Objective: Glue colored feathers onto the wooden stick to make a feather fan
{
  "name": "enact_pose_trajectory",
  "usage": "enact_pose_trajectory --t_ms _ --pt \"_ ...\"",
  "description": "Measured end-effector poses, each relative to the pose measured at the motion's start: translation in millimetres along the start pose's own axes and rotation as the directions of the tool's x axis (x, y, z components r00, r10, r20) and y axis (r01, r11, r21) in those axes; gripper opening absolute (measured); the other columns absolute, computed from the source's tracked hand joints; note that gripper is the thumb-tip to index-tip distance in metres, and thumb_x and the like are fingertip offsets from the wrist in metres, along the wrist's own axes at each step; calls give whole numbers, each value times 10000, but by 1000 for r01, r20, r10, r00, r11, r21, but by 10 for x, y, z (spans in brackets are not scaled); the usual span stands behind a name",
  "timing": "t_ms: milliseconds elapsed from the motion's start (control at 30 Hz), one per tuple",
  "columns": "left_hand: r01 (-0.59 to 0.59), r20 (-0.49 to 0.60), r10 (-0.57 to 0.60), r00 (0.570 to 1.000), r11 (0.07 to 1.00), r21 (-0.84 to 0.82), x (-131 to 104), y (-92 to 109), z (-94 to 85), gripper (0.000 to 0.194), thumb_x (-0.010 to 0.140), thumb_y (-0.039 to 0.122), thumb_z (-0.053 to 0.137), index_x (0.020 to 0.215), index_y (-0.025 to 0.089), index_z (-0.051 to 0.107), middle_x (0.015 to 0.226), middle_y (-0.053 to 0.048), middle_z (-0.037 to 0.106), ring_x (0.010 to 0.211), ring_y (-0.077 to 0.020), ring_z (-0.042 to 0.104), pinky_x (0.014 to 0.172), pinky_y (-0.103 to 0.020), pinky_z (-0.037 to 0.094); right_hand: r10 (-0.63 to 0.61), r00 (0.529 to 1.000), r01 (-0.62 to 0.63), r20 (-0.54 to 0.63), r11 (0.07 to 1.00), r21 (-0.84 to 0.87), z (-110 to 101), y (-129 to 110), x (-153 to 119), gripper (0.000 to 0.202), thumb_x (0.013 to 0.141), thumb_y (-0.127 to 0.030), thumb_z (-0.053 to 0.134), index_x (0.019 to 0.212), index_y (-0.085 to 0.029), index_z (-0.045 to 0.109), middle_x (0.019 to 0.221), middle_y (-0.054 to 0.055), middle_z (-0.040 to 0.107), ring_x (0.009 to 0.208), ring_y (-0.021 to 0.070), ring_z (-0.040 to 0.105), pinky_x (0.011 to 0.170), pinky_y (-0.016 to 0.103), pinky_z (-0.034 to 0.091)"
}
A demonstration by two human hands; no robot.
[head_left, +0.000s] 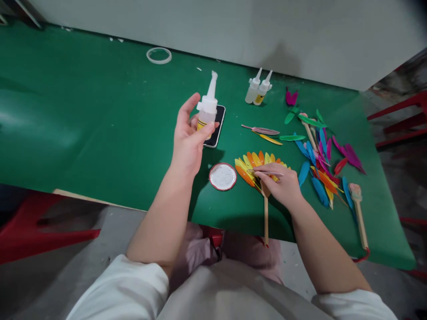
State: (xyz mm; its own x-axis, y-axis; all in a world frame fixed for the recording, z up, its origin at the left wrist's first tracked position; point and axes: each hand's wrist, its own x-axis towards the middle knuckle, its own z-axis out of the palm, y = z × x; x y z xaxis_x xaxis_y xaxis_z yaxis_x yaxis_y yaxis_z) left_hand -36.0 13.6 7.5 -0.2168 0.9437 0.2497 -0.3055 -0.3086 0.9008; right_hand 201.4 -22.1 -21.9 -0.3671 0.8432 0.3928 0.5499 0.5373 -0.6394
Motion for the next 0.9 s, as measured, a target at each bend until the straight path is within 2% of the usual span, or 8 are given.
enact_pose_trajectory --t_ms 200,333,467,600,900 --pt "26 -6 -25 1000 998 52 9 -28 -17 516 663 240 670 1152 297 512 1088 -26 597 1011 -199 595 810 -315 530 -20 1000 20 -8 1000 -5 5 -1 0 127 834 -206 605 793 -207 725 805 35 755 761 190 710 713 329 571" --pt "45 -16 -45 999 999 27 19 -29 -30 486 647 207 627 1114 288 520 1041 -25 601 966 -181 600 766 -291 519 -37 999 37 -10 999 -1 1 -7 0 122 832 -193 608 793 -193 723 804 43 755 752 186 708 706 323 571" --pt "75 -52 -73 996 997 28 16 -7 -9 473 615 188 642 1072 264 548 879 -6 587 819 -142 594 712 -263 495 -19 1000 19 -2 1000 1 -4 -9 -2 119 834 -199 609 807 -201 724 818 39 756 765 184 708 717 323 570" --pt "117 -120 -116 986 993 9 0 27 31 482 571 161 685 1041 232 609 746 26 524 655 -92 512 638 -233 463 -10 1000 10 -3 1000 12 -5 -11 5 127 833 -198 605 802 -202 729 819 43 756 762 185 707 714 323 568" --pt "106 -132 -95 987 991 77 -13 14 40 428 565 160 729 987 204 674 728 22 523 678 -98 499 623 -228 438 7 1000 -7 5 1000 25 -7 -23 -5 121 828 -208 613 804 -199 731 807 48 754 746 187 701 695 323 563"
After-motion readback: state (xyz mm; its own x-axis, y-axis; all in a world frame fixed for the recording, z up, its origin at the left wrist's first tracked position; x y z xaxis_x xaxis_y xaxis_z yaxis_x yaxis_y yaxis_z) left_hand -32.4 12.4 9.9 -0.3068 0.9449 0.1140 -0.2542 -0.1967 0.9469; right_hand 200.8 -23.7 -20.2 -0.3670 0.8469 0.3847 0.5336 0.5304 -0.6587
